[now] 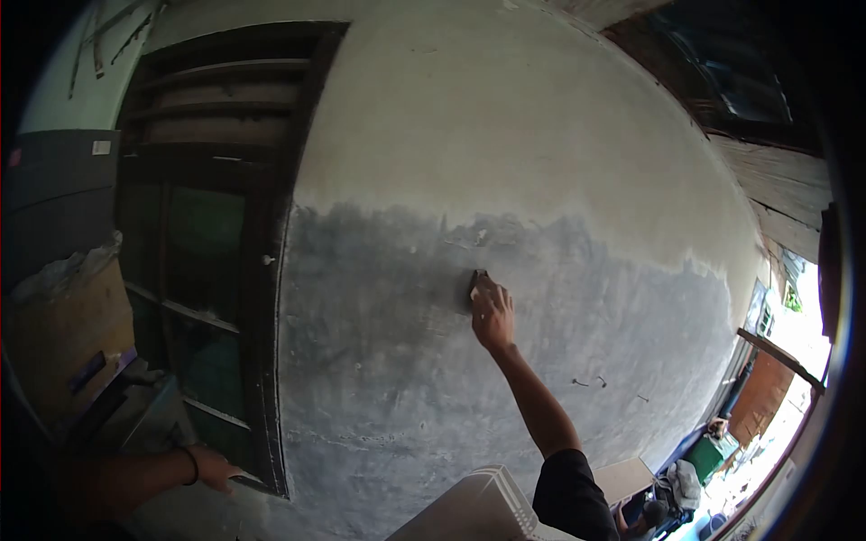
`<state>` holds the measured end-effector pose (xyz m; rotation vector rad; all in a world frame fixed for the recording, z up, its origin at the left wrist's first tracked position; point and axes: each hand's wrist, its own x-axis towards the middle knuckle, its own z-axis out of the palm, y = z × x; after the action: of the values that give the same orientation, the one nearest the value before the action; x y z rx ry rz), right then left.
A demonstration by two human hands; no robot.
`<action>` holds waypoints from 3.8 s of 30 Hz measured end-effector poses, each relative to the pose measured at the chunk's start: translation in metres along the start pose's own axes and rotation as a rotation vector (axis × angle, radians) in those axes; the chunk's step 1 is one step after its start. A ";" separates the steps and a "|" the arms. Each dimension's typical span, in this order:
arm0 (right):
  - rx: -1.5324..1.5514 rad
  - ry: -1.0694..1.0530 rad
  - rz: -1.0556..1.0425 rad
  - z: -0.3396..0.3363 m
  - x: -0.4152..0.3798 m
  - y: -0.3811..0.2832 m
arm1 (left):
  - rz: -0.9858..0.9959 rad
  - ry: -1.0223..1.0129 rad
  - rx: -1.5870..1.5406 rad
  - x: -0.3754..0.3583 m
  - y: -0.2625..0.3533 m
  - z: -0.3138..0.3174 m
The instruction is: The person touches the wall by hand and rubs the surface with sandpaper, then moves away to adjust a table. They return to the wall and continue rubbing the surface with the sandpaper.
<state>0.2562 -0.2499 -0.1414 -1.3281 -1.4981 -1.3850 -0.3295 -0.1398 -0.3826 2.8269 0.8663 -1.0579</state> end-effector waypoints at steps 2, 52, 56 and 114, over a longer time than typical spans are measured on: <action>0.009 0.093 -0.002 0.002 0.019 -0.004 | -0.018 0.002 -0.014 -0.007 0.002 -0.006; -0.015 0.350 -0.027 0.062 0.123 -0.009 | 0.028 0.137 -0.230 -0.067 0.009 -0.045; -0.149 0.286 -0.033 0.065 0.140 -0.019 | 0.029 0.069 -0.212 -0.078 0.016 -0.057; -0.234 0.195 -0.082 0.071 0.246 -0.055 | 0.047 -0.123 -0.398 -0.081 -0.003 -0.040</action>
<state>0.1560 -0.1217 0.0638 -1.2384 -1.3046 -1.7328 -0.3571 -0.1698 -0.3024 2.4171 0.8804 -0.9210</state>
